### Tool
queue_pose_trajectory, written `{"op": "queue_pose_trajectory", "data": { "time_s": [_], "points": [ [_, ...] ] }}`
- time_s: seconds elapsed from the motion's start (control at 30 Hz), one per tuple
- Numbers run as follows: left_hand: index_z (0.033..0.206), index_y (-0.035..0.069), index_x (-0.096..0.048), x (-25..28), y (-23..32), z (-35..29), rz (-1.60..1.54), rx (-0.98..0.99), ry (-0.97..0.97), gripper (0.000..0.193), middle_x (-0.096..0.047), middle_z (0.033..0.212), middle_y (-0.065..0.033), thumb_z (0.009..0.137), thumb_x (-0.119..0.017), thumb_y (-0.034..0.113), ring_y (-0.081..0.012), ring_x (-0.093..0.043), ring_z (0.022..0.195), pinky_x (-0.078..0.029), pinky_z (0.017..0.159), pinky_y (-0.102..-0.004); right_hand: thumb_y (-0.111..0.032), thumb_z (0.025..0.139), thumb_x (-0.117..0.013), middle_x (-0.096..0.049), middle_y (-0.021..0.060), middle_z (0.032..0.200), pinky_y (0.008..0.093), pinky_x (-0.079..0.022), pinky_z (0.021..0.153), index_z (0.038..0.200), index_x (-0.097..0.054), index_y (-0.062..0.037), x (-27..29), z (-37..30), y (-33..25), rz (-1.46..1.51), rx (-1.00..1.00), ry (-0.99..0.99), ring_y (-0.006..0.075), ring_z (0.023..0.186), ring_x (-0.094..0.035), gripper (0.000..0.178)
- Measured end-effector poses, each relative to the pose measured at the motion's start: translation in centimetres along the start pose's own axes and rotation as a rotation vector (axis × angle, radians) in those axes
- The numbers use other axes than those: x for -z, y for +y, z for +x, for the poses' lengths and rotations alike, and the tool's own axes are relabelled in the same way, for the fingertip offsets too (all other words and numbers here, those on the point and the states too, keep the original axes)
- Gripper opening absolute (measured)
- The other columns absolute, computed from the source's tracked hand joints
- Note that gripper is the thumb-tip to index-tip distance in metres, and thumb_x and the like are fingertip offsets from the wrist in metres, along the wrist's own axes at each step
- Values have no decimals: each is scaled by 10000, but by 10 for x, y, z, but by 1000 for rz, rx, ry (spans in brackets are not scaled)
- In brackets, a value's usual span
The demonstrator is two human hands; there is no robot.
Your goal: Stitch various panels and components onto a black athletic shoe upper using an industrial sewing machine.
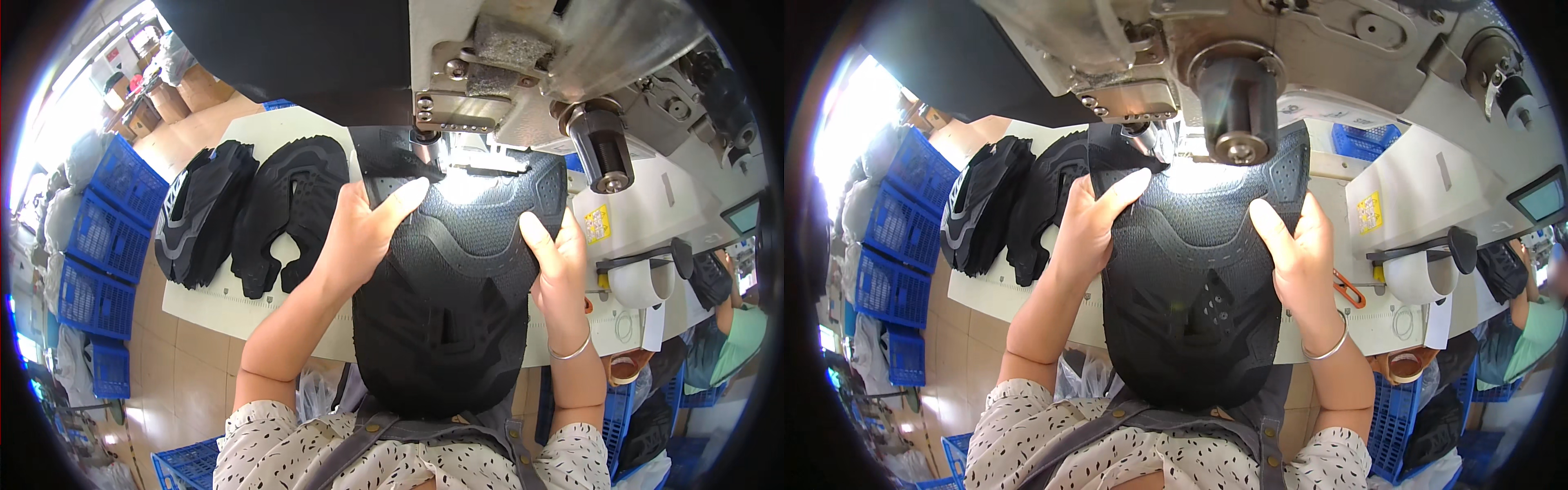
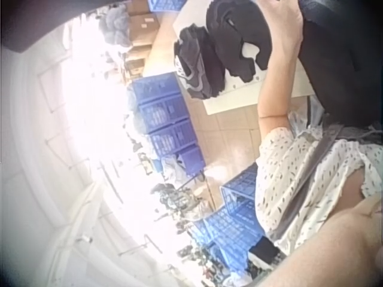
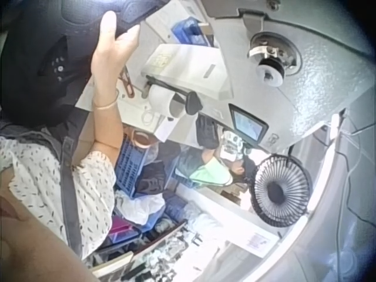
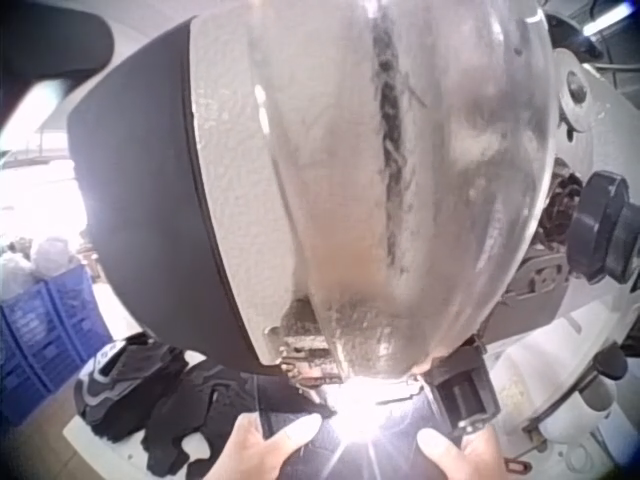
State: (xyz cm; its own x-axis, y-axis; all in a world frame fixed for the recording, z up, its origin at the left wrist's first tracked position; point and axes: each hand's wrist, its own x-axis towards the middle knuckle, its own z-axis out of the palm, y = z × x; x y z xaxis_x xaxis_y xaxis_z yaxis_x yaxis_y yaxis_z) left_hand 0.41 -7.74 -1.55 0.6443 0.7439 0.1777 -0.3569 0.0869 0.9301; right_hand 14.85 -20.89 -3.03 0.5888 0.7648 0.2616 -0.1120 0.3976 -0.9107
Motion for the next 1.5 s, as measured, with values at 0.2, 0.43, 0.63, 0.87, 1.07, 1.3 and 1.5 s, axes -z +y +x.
{"op": "queue_pose_trajectory", "data": {
  "time_s": [0.2, 0.43, 0.63, 0.87, 1.07, 1.3, 1.5],
  "points": [
    [953, -17, -611, 13, 2, 19, 36, 95, -51, 170, -609, 849, -9, 851, -538, 98, -62, -533, 745, -430, 692, -218, -47, 838, -555, -606, 89, 970, 259, -463, 785, 1040, -523, 33, -6, 4, 3, 37, 0, -9, 132, 860, -579, 219],
    [928, -30, -592, 4, 4, -12, 1, 167, 19, 205, -621, 798, -36, 860, -551, 159, -80, -572, 652, -470, 592, -212, -84, 840, -569, -626, 89, 812, 219, -485, 502, 935, -551, 52, -10, -12, 1, -27, -129, -50, 127, 592, -595, 167],
    [814, 11, -593, 6, -5, -39, 16, 195, 32, 208, -582, 661, -20, 854, -580, 215, -75, -518, 482, -385, 417, -201, -74, 853, -552, -626, 102, 724, 232, -502, 466, 853, -579, 52, -15, -26, 2, -1, -264, -197, 146, 513, -599, 129],
    [857, 28, -616, -12, -23, -56, -51, 22, 72, 160, -595, 735, -10, 872, -561, 177, -68, -517, 586, -421, 520, -212, -130, 872, -537, -639, 152, 700, 236, -483, 444, 946, -564, 51, -34, -35, 8, 57, -350, -252, 166, 497, -592, 198],
    [964, 21, -613, -31, -14, -45, 108, 145, 75, 194, -583, 712, 5, 886, -539, 182, -57, -507, 599, -438, 566, -213, -132, 870, -538, -636, 100, 675, 200, -449, 447, 862, -603, 29, -29, -44, -12, -75, -450, -379, 113, 492, -573, 174],
    [1104, 150, -613, -6, -19, -50, 225, 143, -93, 232, -552, 716, 40, 900, -503, 155, -47, -479, 565, -440, 548, -209, -5, 799, -523, -577, 136, 915, 255, -441, 719, 965, -550, 43, 15, -15, -34, -1068, 610, 26, 185, 808, -557, 175],
    [1124, 164, -603, -2, -22, -42, 197, 149, -95, 252, -559, 728, 36, 898, -497, 131, -50, -477, 562, -438, 550, -202, -87, 848, -547, -612, 62, 928, 201, -440, 711, 1103, -514, 18, 42, 18, -10, -304, -29, -162, 72, 802, -557, 278]
  ]
}}
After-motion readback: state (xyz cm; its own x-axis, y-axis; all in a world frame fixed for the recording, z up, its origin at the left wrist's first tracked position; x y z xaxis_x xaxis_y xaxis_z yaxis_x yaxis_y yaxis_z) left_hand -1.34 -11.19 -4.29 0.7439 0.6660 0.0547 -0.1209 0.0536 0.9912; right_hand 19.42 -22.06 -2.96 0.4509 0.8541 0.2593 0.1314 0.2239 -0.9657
